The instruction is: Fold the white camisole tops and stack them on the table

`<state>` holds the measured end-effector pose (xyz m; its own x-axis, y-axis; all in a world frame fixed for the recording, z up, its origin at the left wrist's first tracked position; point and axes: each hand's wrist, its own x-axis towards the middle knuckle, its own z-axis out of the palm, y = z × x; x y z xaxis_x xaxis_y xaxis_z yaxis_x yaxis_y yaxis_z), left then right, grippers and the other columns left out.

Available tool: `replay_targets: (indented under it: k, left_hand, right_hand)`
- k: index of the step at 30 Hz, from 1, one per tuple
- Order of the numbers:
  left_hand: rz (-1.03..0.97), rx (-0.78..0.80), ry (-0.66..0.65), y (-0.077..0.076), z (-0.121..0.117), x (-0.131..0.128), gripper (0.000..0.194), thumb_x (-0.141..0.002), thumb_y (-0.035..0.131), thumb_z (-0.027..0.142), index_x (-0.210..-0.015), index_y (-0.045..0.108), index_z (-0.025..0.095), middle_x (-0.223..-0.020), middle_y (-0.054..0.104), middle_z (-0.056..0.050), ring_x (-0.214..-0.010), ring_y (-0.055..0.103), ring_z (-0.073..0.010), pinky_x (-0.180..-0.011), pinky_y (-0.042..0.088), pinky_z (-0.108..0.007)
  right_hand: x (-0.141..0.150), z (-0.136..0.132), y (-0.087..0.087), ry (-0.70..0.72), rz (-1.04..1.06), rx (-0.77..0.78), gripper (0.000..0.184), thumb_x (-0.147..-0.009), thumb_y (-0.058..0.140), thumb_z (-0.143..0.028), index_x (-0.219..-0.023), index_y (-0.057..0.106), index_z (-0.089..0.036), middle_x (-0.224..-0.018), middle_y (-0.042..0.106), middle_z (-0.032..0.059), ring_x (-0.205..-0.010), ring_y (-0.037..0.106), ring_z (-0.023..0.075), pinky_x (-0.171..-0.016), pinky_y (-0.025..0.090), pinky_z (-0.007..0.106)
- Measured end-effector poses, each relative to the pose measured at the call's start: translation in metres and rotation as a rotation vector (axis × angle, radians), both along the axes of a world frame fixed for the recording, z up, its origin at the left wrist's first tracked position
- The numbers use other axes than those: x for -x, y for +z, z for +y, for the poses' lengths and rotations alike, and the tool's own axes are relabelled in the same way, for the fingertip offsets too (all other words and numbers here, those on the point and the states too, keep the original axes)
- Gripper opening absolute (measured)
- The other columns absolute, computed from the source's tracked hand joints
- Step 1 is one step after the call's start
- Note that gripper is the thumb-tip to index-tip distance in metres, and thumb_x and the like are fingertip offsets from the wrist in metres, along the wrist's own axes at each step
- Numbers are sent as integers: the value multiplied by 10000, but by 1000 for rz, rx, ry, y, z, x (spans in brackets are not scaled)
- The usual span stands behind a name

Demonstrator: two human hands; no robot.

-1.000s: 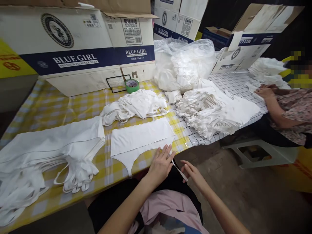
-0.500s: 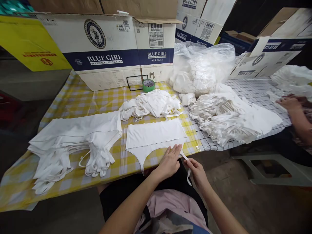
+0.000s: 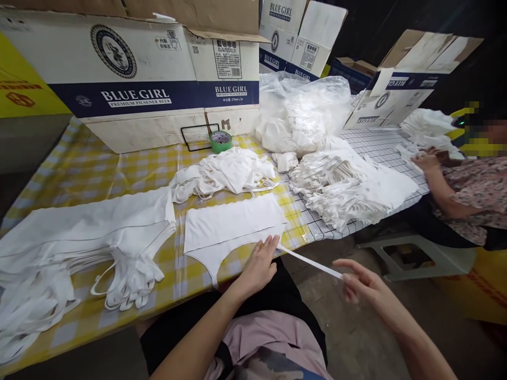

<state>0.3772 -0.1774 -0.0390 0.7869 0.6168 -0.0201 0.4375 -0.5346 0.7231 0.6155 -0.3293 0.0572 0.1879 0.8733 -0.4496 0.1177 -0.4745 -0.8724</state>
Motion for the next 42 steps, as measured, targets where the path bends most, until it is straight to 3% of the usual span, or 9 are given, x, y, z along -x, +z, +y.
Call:
replay_targets:
  k: [5, 10, 15, 20, 26, 29, 34, 36, 42]
  left_hand:
    - [38, -53, -5, -1, -4, -2, 711, -745, 402, 70, -1408, 218, 249, -1496, 188, -6, -1381, 113, -163, -1137, 112, -419]
    - [36, -117, 0, -3, -7, -1, 681, -739, 426, 69, -1378, 286, 260, -1494, 200, -21, -1377, 141, -179, -1121, 153, -448]
    - [46, -201, 18, -6, -13, -1, 695, -731, 470, 81, -1382, 279, 233, -1491, 213, -38, -1376, 149, -191, -1122, 147, -445]
    - [28, -204, 38, -2, -17, 0, 711, -740, 530, 111, -1389, 266, 234, -1494, 201, -57, -1377, 147, -217, -1124, 111, -461]
    - [-277, 128, 203, 26, -12, 6, 521, -861, 469, 257, -1360, 324, 279, -1374, 444, -36, -1269, 383, -182, -1090, 253, -411]
    - [-483, 354, 363, 39, -8, 8, 435, -861, 479, 268, -1293, 419, 268, -1202, 573, -49, -1090, 529, -171, -971, 401, -352]
    - [-684, 677, 379, 48, 0, 7, 400, -832, 537, 301, -1215, 467, 211, -945, 598, -40, -843, 589, -134, -774, 475, -275]
    - [-686, 629, 406, 50, 3, 7, 359, -825, 544, 277, -1172, 496, 200, -867, 590, -22, -801, 578, -122, -742, 469, -254]
    - [-492, 155, 376, 51, 6, 8, 150, -838, 493, 203, -926, 614, 203, -833, 625, -16, -744, 569, -124, -707, 442, -242]
  right_hand:
    - [12, -7, 33, -24, 343, 9, 192, -780, 621, -362, -833, 663, -183, -752, 688, 84, -661, 633, 197, -626, 470, 319]
    - [15, 4, 32, -128, 341, -82, 326, -579, 796, -291, -876, 672, -236, -860, 699, 97, -709, 649, 221, -684, 489, 357]
    - [-2, 31, 28, -100, 165, -231, 205, -733, 656, -418, -767, 648, -216, -565, 550, 31, -530, 511, 163, -521, 426, 302]
    - [-1, 58, 38, -239, 107, -395, 172, -778, 609, -373, -689, 613, -225, -876, 544, 67, -846, 510, 213, -698, 437, 312]
    - [39, 90, 27, -130, 329, -270, 158, -792, 614, -322, -701, 560, -205, -632, 394, -18, -532, 333, 100, -499, 313, 252]
    - [59, 103, 12, 35, 280, -127, 212, -820, 578, -379, -749, 568, -180, -580, 324, -45, -491, 238, 74, -456, 193, 230]
    - [81, 119, 1, 210, 125, -69, 318, -840, 496, -467, -741, 552, -171, -511, 235, -73, -468, 197, 71, -446, 134, 224]
    - [84, 123, -1, 237, 72, -75, 324, -839, 486, -469, -727, 547, -171, -516, 238, -71, -473, 202, 73, -445, 138, 221]
    - [84, 125, -17, 288, 68, -61, 347, -834, 459, -484, -690, 531, -176, -517, 266, -65, -473, 234, 83, -440, 170, 217]
